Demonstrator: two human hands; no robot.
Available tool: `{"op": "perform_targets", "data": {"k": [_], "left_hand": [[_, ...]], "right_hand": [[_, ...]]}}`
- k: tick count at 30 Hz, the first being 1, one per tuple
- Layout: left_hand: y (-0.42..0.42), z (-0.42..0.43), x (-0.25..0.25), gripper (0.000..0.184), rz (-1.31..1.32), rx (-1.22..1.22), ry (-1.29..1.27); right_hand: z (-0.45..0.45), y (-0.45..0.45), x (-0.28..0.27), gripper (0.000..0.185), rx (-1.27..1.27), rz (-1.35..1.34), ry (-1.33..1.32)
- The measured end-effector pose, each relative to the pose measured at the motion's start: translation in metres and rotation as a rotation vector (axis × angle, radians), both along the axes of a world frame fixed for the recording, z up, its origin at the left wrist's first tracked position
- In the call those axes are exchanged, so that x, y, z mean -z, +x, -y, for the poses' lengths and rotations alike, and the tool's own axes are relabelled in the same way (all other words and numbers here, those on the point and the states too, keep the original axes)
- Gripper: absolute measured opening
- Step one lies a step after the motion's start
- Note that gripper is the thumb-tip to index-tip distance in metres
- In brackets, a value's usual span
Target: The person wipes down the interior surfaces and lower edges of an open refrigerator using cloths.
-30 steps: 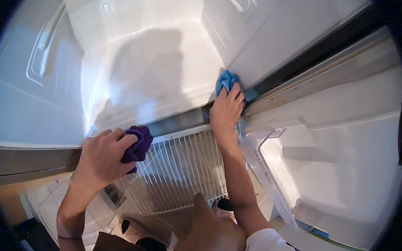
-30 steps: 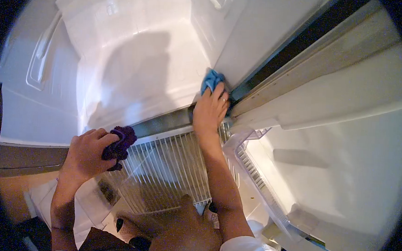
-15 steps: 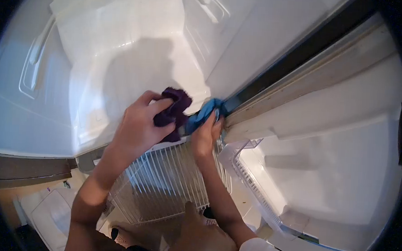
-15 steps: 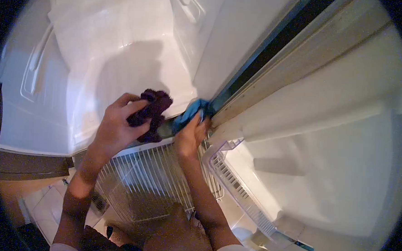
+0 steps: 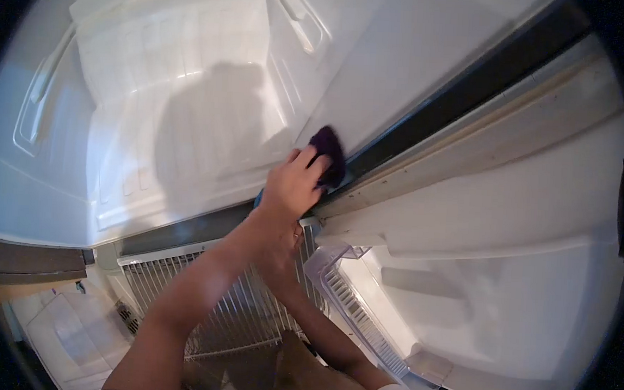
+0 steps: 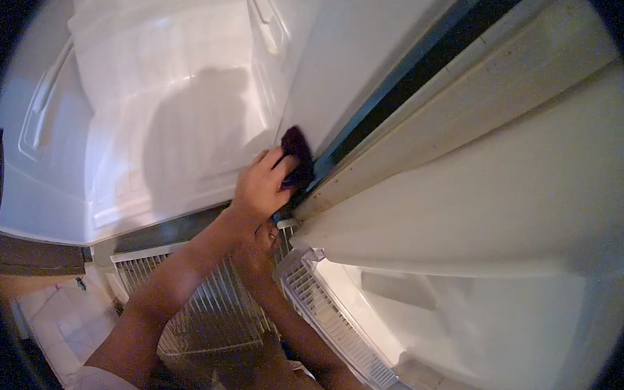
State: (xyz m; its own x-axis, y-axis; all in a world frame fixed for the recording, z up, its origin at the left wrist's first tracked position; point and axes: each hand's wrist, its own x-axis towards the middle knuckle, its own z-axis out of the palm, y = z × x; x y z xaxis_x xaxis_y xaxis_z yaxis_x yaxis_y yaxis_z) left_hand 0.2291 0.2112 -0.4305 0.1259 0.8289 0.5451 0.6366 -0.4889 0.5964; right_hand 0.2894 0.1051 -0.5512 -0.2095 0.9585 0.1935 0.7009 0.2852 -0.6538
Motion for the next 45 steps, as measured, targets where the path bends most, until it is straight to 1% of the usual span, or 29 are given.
{"op": "perform_targets", "data": {"k": [1, 3, 4, 5, 6, 7, 8, 9, 10, 12, 15, 17, 18, 20, 22, 24, 26, 27, 28, 30, 31, 32, 34, 37, 39, 40, 42, 43, 45], "left_hand": [[-0.006, 0.002, 0.008, 0.045, -0.224, 0.018, -0.200], [-0.015, 0.003, 0.017, 0.040, -0.260, 0.021, -0.149], [-0.019, 0.003, 0.019, 0.035, -0.290, 0.023, -0.096], [-0.022, 0.003, 0.006, 0.035, -0.290, 0.014, -0.100], [-0.026, 0.001, -0.007, 0.034, -0.372, 0.067, -0.304], [-0.033, 0.000, -0.025, 0.034, -0.453, 0.119, -0.512], [-0.045, 0.000, -0.041, 0.034, -0.456, 0.108, -0.520], [-0.061, 0.001, -0.056, 0.036, -0.450, 0.119, -0.649], [-0.075, 0.000, -0.068, 0.039, -0.443, 0.133, -0.777], [-0.105, -0.006, -0.080, 0.041, -0.440, -0.002, -0.948], [-0.132, -0.002, -0.089, 0.040, -0.450, -0.129, -0.891], [-0.134, -0.005, -0.069, 0.038, -0.468, -0.280, -0.654], [-0.129, -0.009, -0.052, 0.038, -0.468, -0.281, -0.654], [-0.105, -0.017, -0.007, 0.035, -0.292, -0.273, -0.458], [-0.074, -0.016, 0.023, 0.033, -0.424, -0.259, -0.130], [-0.046, -0.020, 0.032, 0.031, -0.348, -0.059, -0.005], [-0.039, -0.016, -0.001, 0.032, -0.123, 0.299, -0.495], [-0.043, -0.021, 0.005, 0.034, 0.094, 0.523, -0.570], [-0.049, -0.020, 0.000, 0.034, 0.095, 0.515, -0.566], [-0.062, -0.016, -0.008, 0.040, 0.389, 0.443, -0.956], [-0.074, -0.019, -0.014, 0.040, 0.487, 0.420, -0.877], [-0.082, -0.028, -0.018, 0.041, 0.406, 0.281, -0.694], [-0.096, -0.036, -0.025, 0.045, 0.310, -0.096, -0.531], [-0.096, -0.044, -0.020, 0.046, 0.292, -0.159, -0.523], [-0.084, -0.044, 0.007, 0.047, -0.337, -0.410, -0.339], [-0.082, -0.048, 0.017, 0.047, -0.324, -0.412, -0.340], [-0.082, -0.059, 0.032, 0.045, -0.517, -0.307, -0.071], [-0.081, -0.061, 0.029, 0.037, -0.550, -0.313, 0.003], [-0.077, -0.061, 0.024, 0.033, -0.582, -0.273, -0.021]], "right_hand": [[0.000, -0.003, -0.010, 0.049, 0.003, -0.004, -0.005], [-0.004, -0.013, -0.044, 0.048, 0.145, 0.117, -0.056], [-0.005, -0.013, -0.044, 0.048, 0.136, 0.116, -0.051], [-0.004, -0.012, -0.043, 0.048, 0.132, 0.120, 0.054], [-0.001, -0.011, -0.042, 0.048, 0.127, 0.122, 0.155], [0.004, -0.008, -0.040, 0.048, 0.114, 0.119, 0.147], [0.007, -0.005, -0.039, 0.047, 0.044, 0.069, 0.238], [0.009, -0.002, -0.039, 0.047, -0.023, 0.016, 0.329], [0.011, -0.001, -0.039, 0.047, -0.026, 0.007, 0.325], [0.016, 0.003, -0.043, 0.044, -0.064, -0.072, 0.334], [0.018, 0.008, -0.050, 0.044, 0.014, -0.189, 0.248], [0.016, 0.008, -0.056, 0.044, 0.013, -0.212, 0.217], [0.015, 0.007, -0.058, 0.044, 0.006, -0.229, 0.187], [0.013, 0.005, -0.051, 0.044, -0.019, -0.214, 0.204], [0.013, 0.004, -0.046, 0.045, -0.056, -0.193, 0.217], [0.018, 0.003, -0.042, 0.049, -0.052, -0.144, 0.260], [0.021, 0.004, -0.040, 0.049, -0.071, -0.158, 0.247], [0.021, 0.007, -0.041, 0.050, -0.090, -0.169, 0.240], [0.022, 0.009, -0.044, 0.050, -0.098, -0.170, 0.242], [0.027, 0.013, -0.053, 0.045, -0.098, -0.252, 0.154], [0.027, 0.015, -0.053, 0.045, -0.089, -0.257, 0.150], [0.027, 0.016, -0.053, 0.046, -0.106, -0.328, 0.130], [0.026, 0.016, -0.058, 0.047, -0.121, -0.392, 0.110], [0.022, 0.010, -0.067, 0.047, -0.139, -0.363, 0.061], [0.020, 0.008, -0.065, 0.047, -0.174, -0.350, 0.070], [0.019, 0.008, -0.064, 0.047, -0.179, -0.338, 0.070], [0.019, 0.009, -0.063, 0.047, -0.183, -0.356, 0.104], [0.019, 0.011, -0.062, 0.047, -0.177, -0.353, 0.096], [0.018, 0.015, -0.062, 0.048, -0.193, -0.330, 0.073]]}}
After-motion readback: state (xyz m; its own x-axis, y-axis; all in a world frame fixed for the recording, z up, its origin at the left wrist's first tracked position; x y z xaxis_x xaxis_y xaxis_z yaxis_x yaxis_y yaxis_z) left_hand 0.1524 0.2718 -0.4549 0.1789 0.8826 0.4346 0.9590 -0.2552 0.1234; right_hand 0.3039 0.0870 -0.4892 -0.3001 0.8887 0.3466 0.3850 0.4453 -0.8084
